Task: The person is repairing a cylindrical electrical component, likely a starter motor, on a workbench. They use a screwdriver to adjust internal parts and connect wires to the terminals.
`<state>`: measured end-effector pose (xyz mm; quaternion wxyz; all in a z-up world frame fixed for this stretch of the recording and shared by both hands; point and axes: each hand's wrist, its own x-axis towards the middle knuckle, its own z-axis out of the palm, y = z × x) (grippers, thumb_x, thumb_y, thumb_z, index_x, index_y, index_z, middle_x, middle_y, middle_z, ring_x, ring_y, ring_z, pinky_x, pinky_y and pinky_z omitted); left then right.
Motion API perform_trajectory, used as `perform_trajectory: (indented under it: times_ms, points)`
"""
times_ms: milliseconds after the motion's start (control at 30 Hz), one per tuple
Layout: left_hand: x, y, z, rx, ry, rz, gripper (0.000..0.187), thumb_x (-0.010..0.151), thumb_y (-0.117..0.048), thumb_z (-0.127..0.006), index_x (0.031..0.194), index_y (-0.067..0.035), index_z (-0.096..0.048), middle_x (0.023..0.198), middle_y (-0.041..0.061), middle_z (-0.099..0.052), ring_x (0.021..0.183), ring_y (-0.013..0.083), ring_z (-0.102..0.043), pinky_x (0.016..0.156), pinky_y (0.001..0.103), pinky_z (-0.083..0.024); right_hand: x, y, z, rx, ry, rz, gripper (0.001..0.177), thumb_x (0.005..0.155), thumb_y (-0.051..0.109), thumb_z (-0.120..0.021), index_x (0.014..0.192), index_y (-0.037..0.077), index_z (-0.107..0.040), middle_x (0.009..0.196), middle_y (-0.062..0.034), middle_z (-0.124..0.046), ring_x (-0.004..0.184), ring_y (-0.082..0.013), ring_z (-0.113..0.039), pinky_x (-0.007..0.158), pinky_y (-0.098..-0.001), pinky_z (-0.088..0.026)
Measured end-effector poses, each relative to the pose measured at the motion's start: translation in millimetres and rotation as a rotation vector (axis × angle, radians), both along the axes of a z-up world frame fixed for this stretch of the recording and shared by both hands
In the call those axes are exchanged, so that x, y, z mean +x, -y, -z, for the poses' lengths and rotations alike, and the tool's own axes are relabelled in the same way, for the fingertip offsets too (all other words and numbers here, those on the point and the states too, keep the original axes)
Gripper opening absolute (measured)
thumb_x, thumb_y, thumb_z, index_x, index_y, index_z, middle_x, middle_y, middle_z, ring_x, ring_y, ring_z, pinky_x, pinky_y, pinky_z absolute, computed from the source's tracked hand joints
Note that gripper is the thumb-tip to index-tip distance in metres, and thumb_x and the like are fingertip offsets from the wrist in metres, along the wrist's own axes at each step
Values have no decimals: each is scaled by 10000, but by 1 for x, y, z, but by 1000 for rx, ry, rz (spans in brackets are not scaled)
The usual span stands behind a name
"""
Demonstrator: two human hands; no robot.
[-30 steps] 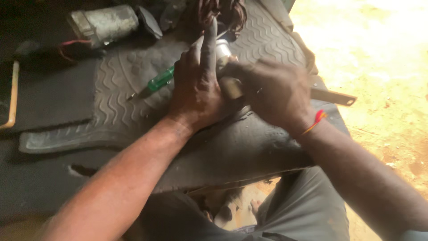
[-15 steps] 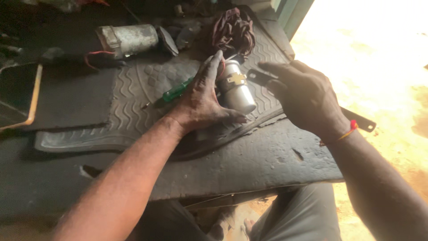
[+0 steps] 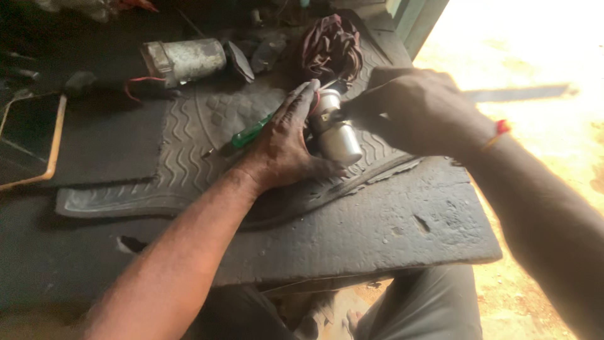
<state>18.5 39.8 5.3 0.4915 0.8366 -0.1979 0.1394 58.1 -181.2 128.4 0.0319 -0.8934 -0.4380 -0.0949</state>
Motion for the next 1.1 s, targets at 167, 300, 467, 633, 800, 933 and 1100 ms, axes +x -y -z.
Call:
perform_trajectory:
  times_ms: [167, 300, 467, 633, 800, 933, 1100]
  points:
    - [4, -2, 2, 78, 30, -62, 1455, 520, -600, -987, 1603, 46, -262, 1653, 244, -349, 1537, 340, -375, 1259, 405, -342, 1, -2, 3, 30, 79, -46, 206, 925, 318, -713, 1100, 319, -821, 853, -13, -695, 755, -234, -666, 642, -403, -526]
    - [2, 1, 2, 13, -19, -34, 1475, 490, -601, -966, 1601, 47, -242, 1639, 227, -371, 1529, 324, -394, 1265, 387, -339, 1, -3, 4, 91, 30, -83, 196, 949, 303, -702, 1106, 323, -819, 859, -5, -696, 746, -215, -664, 615, -385, -520]
    - [2, -2, -3, 78, -14, -74, 1470, 506, -590, -988, 1596, 51, -239, 1652, 245, -321, 1538, 343, -337, 1259, 391, -302, -2, -6, 2, 51, 61, 0, 204, 915, 327, -728, 1091, 340, -832, 846, 1, -706, 740, -209, -666, 631, -384, -521]
    - [-2, 1, -5, 81, -44, -70, 1460, 502, -579, -964, 1607, 39, -236, 1649, 227, -336, 1539, 332, -345, 1261, 379, -306, 0, -11, 7, 36, 48, 6, 200, 924, 252, -704, 1059, 309, -839, 911, 20, -727, 725, -196, -667, 597, -369, -516]
    - [4, 2, -3, 79, 53, -55, 1438, 575, -625, -969, 1587, 75, -226, 1644, 252, -329, 1530, 351, -370, 1268, 402, -326, -1, 1, 7, 87, 23, 6, 140, 934, 256, -734, 1029, 235, -836, 870, 5, -718, 711, -189, -666, 608, -367, -513]
    - [0, 3, 1, 91, 85, -90, 1381, 594, -631, -944, 1575, 59, -257, 1575, 233, -398, 1477, 332, -443, 1234, 405, -405, -18, 20, 22, 179, 37, -8, 142, 957, 249, -738, 1060, 229, -835, 882, -13, -721, 704, -171, -654, 613, -354, -519]
    - [0, 7, 2, 74, 129, -65, 1344, 629, -542, -992, 1598, 30, -257, 1519, 203, -441, 1427, 310, -484, 1220, 394, -433, -32, 41, 36, 312, 5, 176, 240, 983, 254, -710, 1199, 179, -782, 896, -51, -708, 726, -184, -660, 663, -371, -550]
